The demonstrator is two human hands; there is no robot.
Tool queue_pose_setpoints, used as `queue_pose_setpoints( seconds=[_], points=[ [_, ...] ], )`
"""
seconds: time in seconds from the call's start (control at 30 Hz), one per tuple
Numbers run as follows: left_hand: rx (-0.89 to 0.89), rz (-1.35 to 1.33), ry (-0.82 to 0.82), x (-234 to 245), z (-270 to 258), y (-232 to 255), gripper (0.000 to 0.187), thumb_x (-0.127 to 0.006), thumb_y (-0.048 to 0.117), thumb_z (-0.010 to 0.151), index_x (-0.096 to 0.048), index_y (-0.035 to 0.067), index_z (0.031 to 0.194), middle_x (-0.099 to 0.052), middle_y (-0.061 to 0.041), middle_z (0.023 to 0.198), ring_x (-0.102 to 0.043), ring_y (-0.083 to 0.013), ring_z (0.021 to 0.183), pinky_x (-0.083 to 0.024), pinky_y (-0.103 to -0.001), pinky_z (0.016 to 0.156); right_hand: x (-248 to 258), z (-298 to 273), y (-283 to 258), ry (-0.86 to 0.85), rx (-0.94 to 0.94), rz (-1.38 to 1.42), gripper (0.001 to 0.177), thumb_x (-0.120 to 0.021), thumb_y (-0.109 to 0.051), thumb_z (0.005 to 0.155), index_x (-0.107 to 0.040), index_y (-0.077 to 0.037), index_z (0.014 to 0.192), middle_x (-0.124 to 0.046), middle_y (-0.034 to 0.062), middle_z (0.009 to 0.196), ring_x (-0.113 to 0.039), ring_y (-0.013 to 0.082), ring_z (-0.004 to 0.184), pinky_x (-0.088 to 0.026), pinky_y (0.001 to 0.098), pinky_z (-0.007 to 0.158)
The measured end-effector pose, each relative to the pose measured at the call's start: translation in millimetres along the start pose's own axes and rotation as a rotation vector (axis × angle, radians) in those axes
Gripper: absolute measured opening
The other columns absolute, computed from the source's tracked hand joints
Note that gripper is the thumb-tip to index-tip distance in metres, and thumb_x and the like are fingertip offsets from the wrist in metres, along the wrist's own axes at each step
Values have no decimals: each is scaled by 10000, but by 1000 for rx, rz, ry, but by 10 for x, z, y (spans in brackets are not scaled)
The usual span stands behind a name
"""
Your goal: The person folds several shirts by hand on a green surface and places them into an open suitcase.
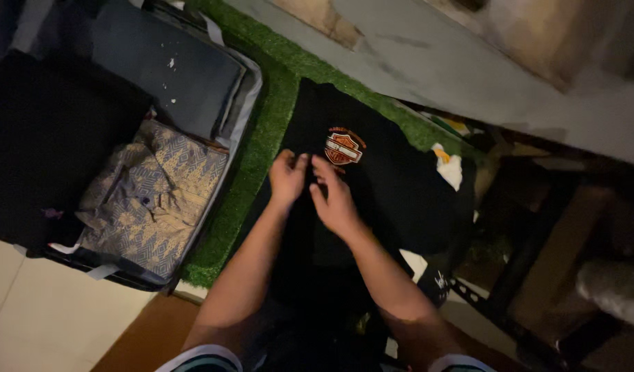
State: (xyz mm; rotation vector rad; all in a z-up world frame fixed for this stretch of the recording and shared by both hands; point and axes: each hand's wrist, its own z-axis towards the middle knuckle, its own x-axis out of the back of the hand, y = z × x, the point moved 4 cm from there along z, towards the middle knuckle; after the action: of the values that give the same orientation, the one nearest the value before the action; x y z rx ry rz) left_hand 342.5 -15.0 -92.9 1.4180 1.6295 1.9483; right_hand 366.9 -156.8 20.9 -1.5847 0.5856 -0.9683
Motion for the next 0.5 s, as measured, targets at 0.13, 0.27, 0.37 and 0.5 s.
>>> queue_pose_setpoints(
  seconds=[0.13,0.27,0.37,0.5],
  points=[
    [338,106,45,187,-95,-193,328,-727,292,948,-673,-31,944,-717,-212,835,-701,-377,769,-546,-465,746,235,-1130,-244,81,81,-241,359,-655,-101,1008,-599,-33,1356,-709,149,1194,-724,269,1053,-577,354,912],
    [245,109,82,436,-195,-88,299,-756,285,879,-682,13,978,-728,-168,826,-711,-344,773,-561,-449,746,810,-2655,-155,384,112,-631,101,-714,-152,949,-760,-70,985,-749,95,826,-711,185,667,-572,315,577],
    [145,110,130,602,-401,49,301,-747,257,879,-644,14,1025,-691,-136,795,-678,-329,737,-544,-453,707,1475,-3709,125,738,-52,-881,165,-683,-174,981,-736,-30,1043,-724,128,902,-681,243,772,-543,367,654],
    [-106,111,82,683,-781,274,250,-728,219,931,-627,15,1035,-635,-121,794,-637,-319,733,-524,-444,695,2759,-4536,318,1147,-230,-1281,254,-642,-203,1024,-704,24,1120,-691,173,1002,-641,321,912,-503,435,757]
  ],
)
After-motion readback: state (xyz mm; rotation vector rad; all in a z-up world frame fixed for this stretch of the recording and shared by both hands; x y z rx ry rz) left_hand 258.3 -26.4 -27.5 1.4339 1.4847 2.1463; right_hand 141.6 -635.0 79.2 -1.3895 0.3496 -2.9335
